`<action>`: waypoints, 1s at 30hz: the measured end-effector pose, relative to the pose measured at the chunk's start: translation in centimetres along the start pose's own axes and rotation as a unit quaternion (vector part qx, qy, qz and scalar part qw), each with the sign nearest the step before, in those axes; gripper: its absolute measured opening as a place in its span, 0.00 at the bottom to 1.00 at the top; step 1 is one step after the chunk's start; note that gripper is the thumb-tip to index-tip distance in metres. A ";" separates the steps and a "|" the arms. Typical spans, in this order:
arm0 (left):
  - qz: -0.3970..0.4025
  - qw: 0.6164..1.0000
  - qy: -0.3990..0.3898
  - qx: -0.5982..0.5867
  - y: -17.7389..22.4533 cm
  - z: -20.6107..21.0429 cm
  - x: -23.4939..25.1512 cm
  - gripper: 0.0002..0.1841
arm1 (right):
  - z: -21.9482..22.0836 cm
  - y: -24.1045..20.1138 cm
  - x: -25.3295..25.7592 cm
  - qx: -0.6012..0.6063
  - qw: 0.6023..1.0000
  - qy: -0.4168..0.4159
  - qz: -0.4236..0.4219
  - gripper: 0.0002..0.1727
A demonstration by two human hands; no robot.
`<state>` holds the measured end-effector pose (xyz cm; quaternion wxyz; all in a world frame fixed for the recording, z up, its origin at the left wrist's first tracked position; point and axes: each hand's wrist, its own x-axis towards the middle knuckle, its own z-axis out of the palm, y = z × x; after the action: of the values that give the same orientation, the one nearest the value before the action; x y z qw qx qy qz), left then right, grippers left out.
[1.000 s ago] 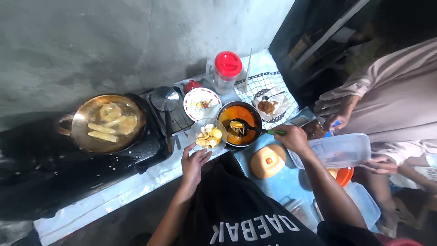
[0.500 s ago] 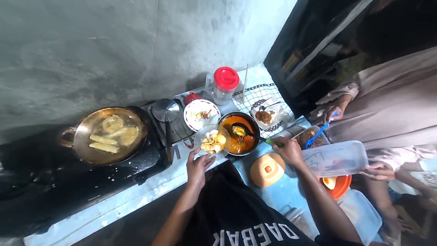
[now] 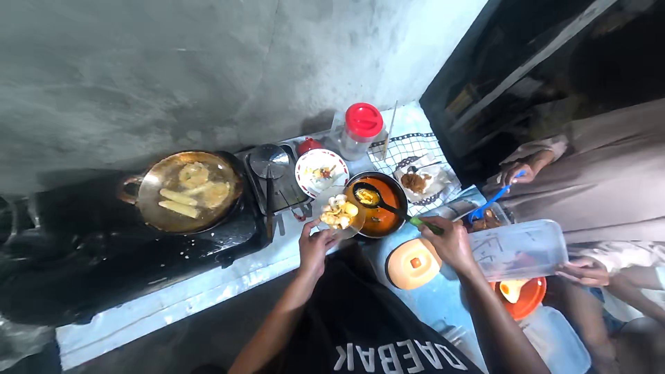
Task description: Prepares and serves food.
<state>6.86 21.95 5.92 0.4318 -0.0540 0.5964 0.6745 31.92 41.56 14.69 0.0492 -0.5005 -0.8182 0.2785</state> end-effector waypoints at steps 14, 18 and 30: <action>-0.014 1.000 -0.022 0.004 0.4 0.7 -0.4 0.24 | 4.8 -1.5 -2.8 -0.107 0.936 0.235 -0.239 0.12; -0.013 1.000 -0.010 0.010 0.5 0.4 -0.5 0.24 | 3.2 -1.1 -2.0 -0.125 0.944 0.250 -0.177 0.12; -0.007 1.000 0.027 -0.009 -0.4 -4.4 -2.9 0.24 | 5.2 -0.3 5.6 -0.344 0.926 0.083 -0.133 0.16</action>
<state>6.95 16.71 6.10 0.4195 -0.0808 0.6012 0.6753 27.01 44.05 9.36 -0.0215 -0.3944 -0.9159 -0.0712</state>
